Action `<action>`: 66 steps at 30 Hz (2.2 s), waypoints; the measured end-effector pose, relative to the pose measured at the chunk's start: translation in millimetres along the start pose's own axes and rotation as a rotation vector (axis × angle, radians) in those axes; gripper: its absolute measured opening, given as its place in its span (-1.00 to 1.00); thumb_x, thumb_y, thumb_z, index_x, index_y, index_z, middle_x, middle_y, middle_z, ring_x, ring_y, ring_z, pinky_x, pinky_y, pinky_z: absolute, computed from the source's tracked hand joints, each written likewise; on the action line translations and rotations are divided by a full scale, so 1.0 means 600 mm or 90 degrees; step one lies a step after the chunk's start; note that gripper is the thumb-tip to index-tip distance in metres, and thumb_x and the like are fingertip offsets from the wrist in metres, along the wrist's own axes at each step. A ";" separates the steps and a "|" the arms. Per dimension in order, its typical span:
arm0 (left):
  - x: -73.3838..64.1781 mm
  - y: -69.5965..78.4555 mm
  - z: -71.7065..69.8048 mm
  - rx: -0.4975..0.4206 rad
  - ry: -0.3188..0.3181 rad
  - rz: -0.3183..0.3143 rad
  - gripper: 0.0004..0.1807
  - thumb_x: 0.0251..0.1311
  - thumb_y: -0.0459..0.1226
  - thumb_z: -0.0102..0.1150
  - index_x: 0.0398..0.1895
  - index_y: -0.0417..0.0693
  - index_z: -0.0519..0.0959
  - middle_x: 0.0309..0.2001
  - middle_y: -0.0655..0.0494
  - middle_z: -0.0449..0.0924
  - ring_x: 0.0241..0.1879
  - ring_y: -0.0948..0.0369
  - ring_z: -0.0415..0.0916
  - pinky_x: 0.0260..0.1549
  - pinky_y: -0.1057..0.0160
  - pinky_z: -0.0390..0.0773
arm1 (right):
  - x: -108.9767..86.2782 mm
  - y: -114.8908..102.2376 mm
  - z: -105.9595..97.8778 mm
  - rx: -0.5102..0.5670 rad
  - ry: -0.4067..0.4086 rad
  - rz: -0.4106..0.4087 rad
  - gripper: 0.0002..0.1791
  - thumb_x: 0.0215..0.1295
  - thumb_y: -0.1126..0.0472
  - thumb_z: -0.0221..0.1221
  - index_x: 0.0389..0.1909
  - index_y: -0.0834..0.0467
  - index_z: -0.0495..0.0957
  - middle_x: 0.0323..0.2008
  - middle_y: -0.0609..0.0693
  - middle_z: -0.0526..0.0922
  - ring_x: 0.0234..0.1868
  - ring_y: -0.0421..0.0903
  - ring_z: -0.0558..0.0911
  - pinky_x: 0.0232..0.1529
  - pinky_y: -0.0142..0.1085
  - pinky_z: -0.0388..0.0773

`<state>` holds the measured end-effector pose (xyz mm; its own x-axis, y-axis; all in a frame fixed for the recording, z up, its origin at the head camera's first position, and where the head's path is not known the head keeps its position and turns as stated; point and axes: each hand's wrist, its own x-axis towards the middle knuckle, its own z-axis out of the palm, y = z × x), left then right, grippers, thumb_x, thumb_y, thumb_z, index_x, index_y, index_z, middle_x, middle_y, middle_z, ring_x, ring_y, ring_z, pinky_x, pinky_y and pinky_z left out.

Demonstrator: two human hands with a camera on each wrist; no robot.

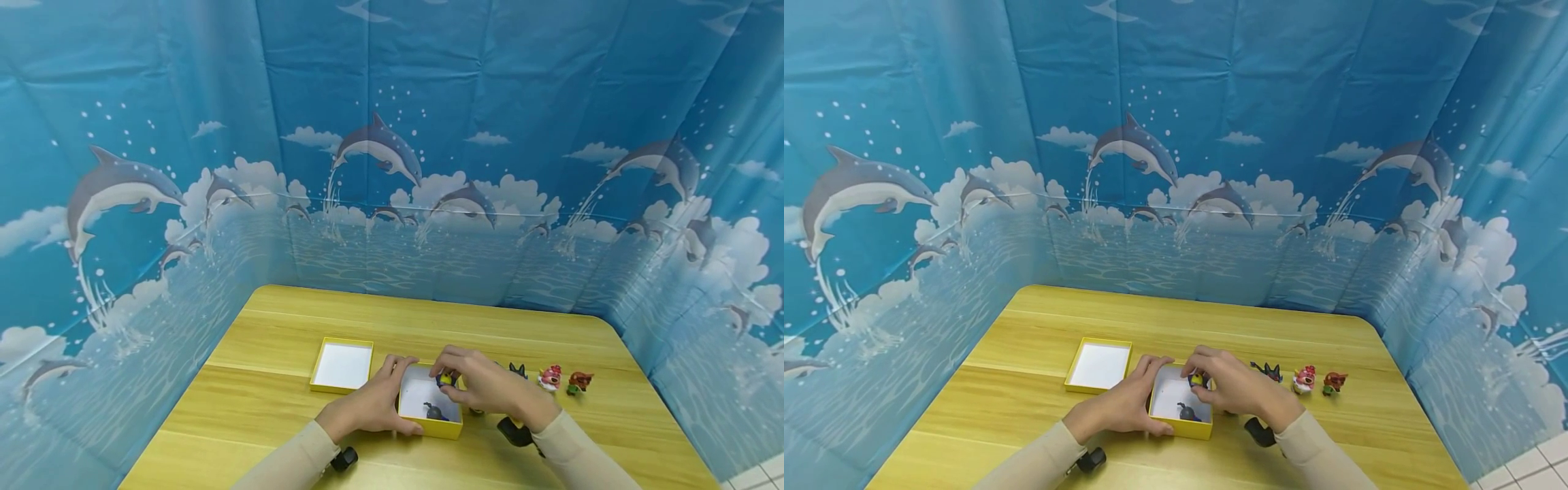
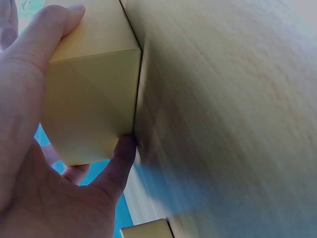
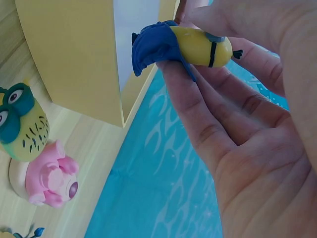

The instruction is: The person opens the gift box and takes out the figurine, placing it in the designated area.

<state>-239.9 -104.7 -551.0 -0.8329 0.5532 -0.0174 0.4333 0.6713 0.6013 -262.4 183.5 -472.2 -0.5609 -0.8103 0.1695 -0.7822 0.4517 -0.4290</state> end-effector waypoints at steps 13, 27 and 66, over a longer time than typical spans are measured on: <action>0.000 0.002 0.003 -0.004 0.008 0.001 0.41 0.24 0.31 0.72 0.94 0.12 0.02 0.69 -0.04 0.21 0.38 0.15 0.53 0.39 0.07 0.70 | -0.018 -0.002 -0.010 0.010 0.018 0.028 -0.74 0.63 0.27 0.47 0.22 0.06 0.75 0.13 -0.03 0.82 0.05 -0.16 0.83 0.09 -0.16 0.87; 0.001 0.002 0.003 -0.006 0.012 -0.002 0.42 0.22 0.30 0.74 0.94 0.12 0.03 0.69 -0.04 0.21 0.38 0.14 0.52 0.40 0.07 0.69 | -0.040 0.005 -0.020 0.004 0.050 0.037 -0.75 0.60 0.25 0.50 0.18 0.13 0.77 0.12 -0.03 0.82 0.04 -0.20 0.83 0.06 -0.16 0.88; -0.005 0.001 0.006 0.002 0.002 -0.011 0.42 0.24 0.33 0.71 0.95 0.16 0.00 0.72 -0.04 0.19 0.50 0.07 0.52 0.46 0.00 0.70 | -0.101 0.022 -0.047 -0.035 0.123 0.036 -0.77 0.55 0.24 0.54 0.14 -0.01 0.84 0.04 -0.09 0.84 -0.06 -0.24 0.84 -0.07 -0.30 0.86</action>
<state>-236.2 -104.0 -553.6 -0.8412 0.5401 -0.0256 0.4200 0.6826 0.5981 -246.6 249.1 -462.8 -0.6421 -0.6989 0.3149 -0.7583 0.5187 -0.3950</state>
